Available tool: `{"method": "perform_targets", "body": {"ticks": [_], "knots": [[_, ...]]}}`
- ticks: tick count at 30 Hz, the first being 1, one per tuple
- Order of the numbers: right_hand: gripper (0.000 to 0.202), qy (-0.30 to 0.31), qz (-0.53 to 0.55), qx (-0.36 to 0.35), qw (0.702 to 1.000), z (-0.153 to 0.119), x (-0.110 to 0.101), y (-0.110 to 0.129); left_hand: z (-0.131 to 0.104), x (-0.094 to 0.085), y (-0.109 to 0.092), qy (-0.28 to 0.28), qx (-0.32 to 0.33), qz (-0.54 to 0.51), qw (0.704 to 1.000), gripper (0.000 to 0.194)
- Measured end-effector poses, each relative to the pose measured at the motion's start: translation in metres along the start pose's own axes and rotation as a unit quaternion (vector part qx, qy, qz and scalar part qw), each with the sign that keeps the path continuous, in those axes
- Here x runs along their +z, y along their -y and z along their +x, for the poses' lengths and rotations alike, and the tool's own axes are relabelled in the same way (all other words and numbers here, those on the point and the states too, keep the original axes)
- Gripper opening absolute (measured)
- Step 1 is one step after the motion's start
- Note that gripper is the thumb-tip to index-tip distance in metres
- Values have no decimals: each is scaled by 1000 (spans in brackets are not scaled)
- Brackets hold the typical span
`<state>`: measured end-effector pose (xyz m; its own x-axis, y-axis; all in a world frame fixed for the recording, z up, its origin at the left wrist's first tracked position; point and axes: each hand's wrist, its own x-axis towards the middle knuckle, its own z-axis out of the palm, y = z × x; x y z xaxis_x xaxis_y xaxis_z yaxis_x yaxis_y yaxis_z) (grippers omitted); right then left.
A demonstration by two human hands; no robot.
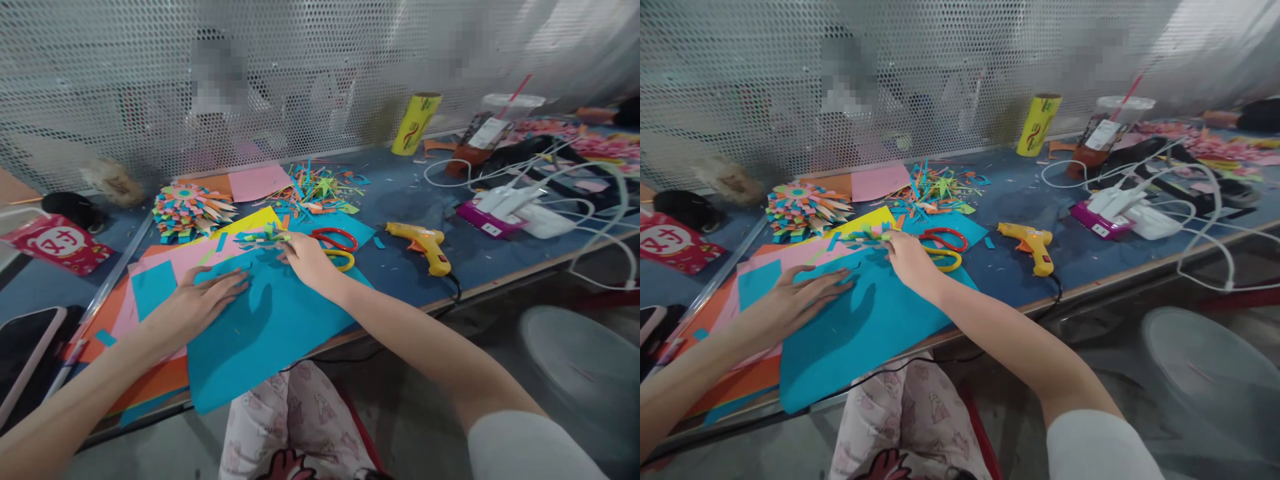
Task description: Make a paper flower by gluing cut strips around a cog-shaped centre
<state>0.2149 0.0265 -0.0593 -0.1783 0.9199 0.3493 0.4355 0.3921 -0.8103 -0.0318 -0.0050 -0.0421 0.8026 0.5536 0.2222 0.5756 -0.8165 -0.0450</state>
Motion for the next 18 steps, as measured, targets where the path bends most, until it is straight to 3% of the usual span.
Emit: {"method": "perform_targets", "body": {"ticks": [4,8,14,18], "knots": [[32,2,1,-4,1000,-1,0,1,-3,-12,-7,-51,-67,-37,996,34],[29,3,10,11,1000,-1,0,1,11,-9,-8,-71,-132,-74,986,35],[25,-2,-10,-2,1000,-1,-2,2,35,13,5,-13,-59,-9,998,37],[27,5,-34,-4,999,-1,-3,2,36,18,8,-39,5,40,998,36]]}}
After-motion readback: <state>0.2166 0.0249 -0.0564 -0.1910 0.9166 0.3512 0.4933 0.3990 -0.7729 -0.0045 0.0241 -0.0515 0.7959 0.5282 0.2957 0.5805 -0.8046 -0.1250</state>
